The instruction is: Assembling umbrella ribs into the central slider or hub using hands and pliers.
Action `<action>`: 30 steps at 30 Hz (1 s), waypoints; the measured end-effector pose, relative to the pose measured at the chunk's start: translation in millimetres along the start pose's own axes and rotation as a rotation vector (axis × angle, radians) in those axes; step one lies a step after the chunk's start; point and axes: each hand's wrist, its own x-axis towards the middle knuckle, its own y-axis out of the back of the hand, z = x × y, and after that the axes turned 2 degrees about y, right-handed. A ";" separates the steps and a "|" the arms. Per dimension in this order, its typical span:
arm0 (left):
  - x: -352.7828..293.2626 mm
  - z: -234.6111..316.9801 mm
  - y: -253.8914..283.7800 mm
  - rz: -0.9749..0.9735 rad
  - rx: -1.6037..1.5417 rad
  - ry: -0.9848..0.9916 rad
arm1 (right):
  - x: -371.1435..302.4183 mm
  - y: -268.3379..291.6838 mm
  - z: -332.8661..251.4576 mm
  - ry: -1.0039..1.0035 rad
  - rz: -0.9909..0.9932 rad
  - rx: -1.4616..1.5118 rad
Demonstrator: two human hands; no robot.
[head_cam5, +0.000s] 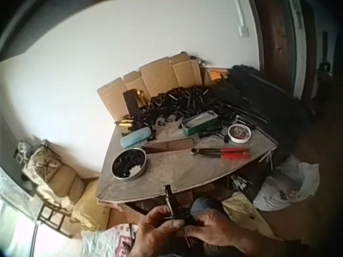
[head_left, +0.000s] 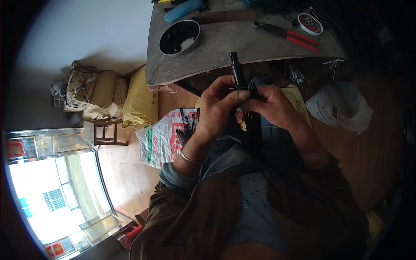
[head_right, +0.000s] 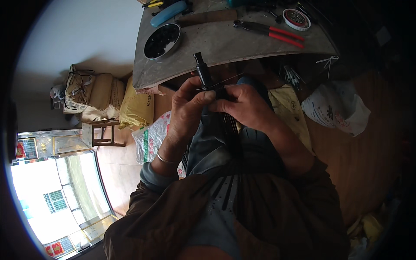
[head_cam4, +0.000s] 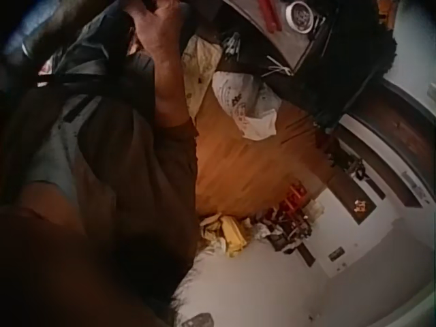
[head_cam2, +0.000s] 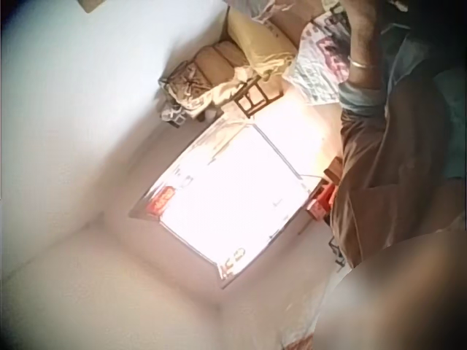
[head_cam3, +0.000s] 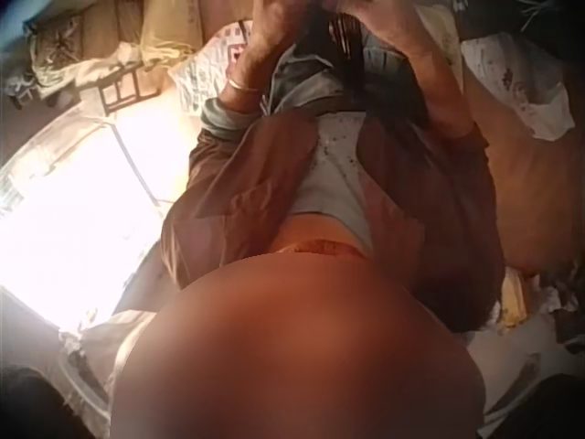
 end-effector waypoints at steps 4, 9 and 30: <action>0.0 -2.3 -3.2 -0.008 -0.095 -0.018 | 0.7 6.5 17.4 -0.113 -0.051 0.221; -0.3 -5.1 -6.1 -0.071 -0.178 -0.037 | 0.8 12.1 23.8 -0.206 -0.080 0.330; 11.9 -13.3 3.2 -0.064 -0.312 0.018 | -8.0 -8.3 8.8 0.069 0.184 -0.025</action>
